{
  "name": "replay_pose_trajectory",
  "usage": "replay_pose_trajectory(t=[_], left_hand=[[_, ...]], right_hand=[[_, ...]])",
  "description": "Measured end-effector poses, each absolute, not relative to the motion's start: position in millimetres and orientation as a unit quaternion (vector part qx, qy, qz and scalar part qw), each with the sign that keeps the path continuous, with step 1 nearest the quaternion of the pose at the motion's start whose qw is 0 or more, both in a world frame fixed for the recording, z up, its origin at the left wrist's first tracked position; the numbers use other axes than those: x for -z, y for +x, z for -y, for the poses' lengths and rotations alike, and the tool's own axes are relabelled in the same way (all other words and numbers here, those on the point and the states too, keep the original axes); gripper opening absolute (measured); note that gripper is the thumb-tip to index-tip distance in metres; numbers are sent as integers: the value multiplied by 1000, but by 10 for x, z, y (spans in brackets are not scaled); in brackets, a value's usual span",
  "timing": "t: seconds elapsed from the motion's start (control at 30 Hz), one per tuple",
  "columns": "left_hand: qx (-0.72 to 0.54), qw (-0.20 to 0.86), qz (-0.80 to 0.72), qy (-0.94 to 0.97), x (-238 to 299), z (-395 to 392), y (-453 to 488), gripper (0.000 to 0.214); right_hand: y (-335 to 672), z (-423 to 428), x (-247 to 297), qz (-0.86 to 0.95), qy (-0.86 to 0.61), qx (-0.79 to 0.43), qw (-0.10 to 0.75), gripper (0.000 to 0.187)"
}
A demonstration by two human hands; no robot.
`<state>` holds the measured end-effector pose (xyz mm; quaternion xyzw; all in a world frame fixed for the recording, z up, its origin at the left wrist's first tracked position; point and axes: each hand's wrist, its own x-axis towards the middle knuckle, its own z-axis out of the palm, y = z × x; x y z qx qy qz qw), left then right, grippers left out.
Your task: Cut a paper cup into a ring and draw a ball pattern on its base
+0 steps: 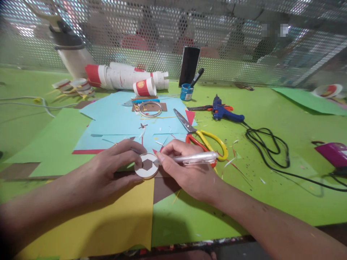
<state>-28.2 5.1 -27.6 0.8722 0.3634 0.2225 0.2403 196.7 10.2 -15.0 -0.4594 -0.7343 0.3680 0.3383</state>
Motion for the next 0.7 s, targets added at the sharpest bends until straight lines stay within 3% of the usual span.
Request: replay_pose_trajectory(t=[0.7], left_hand=[[-226, 241, -371, 868, 274, -59, -268, 17]], right_hand=[[1959, -90, 136, 727, -463, -382, 334, 19]])
